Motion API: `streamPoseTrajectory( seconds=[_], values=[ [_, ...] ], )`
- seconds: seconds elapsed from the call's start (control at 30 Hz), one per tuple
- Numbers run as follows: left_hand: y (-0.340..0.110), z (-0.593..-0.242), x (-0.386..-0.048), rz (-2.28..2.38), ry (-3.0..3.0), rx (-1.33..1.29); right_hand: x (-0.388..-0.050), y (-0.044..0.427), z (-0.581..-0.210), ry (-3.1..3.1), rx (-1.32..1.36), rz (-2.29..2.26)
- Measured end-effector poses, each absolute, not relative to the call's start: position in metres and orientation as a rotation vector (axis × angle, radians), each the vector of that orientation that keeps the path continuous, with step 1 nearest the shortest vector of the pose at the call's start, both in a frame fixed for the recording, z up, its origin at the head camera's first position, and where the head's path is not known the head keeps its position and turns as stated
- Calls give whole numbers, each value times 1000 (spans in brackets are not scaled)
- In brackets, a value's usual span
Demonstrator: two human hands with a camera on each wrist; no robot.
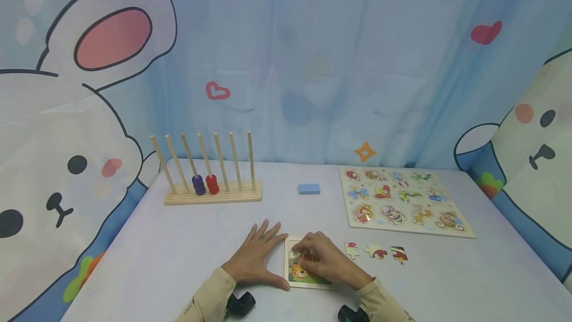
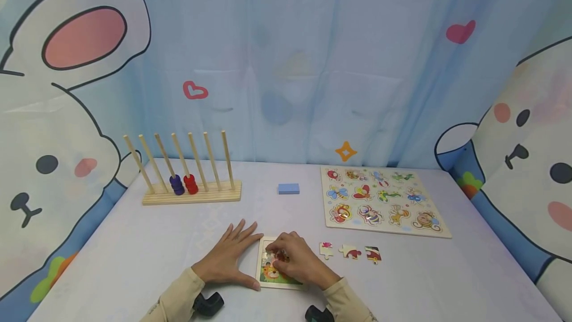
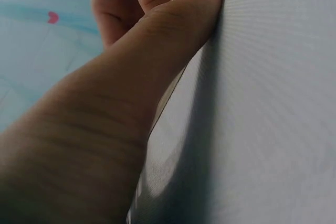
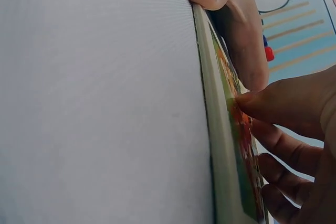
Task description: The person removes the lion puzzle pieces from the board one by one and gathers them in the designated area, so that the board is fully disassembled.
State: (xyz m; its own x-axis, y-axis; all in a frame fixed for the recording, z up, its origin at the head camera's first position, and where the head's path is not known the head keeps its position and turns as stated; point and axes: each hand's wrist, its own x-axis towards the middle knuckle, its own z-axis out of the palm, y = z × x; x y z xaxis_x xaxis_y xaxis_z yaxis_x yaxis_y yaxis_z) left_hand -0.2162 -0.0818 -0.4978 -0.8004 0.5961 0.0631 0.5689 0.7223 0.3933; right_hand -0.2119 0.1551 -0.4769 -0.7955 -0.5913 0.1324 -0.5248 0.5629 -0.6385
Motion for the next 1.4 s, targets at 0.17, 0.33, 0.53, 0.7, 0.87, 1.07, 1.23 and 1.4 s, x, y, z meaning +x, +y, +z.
streamPoseTrajectory(
  seconds=[0.17,0.33,0.53,0.7,0.87,1.07,1.23,1.4],
  values=[
    [-82,-497,-216,615,2851,962,-211,154,-478,2714,-944,-1011],
    [-82,-497,-215,631,2842,962,-213,155,-477,2712,-965,-963],
    [-82,-498,-217,629,2846,963,-216,158,-475,2670,-1003,-944],
    [-82,-497,-217,631,2842,957,-216,159,-475,2636,-1009,-972],
    [-82,-496,-216,625,2837,953,-217,160,-475,2623,-1025,-981],
    [-82,-497,-216,615,2844,942,-217,160,-475,2637,-1043,-972],
    [-82,-496,-216,618,2843,950,-216,159,-475,2653,-1035,-966],
    [-83,-497,-216,628,2845,968,-215,158,-474,2672,-1010,-934]
  ],
)
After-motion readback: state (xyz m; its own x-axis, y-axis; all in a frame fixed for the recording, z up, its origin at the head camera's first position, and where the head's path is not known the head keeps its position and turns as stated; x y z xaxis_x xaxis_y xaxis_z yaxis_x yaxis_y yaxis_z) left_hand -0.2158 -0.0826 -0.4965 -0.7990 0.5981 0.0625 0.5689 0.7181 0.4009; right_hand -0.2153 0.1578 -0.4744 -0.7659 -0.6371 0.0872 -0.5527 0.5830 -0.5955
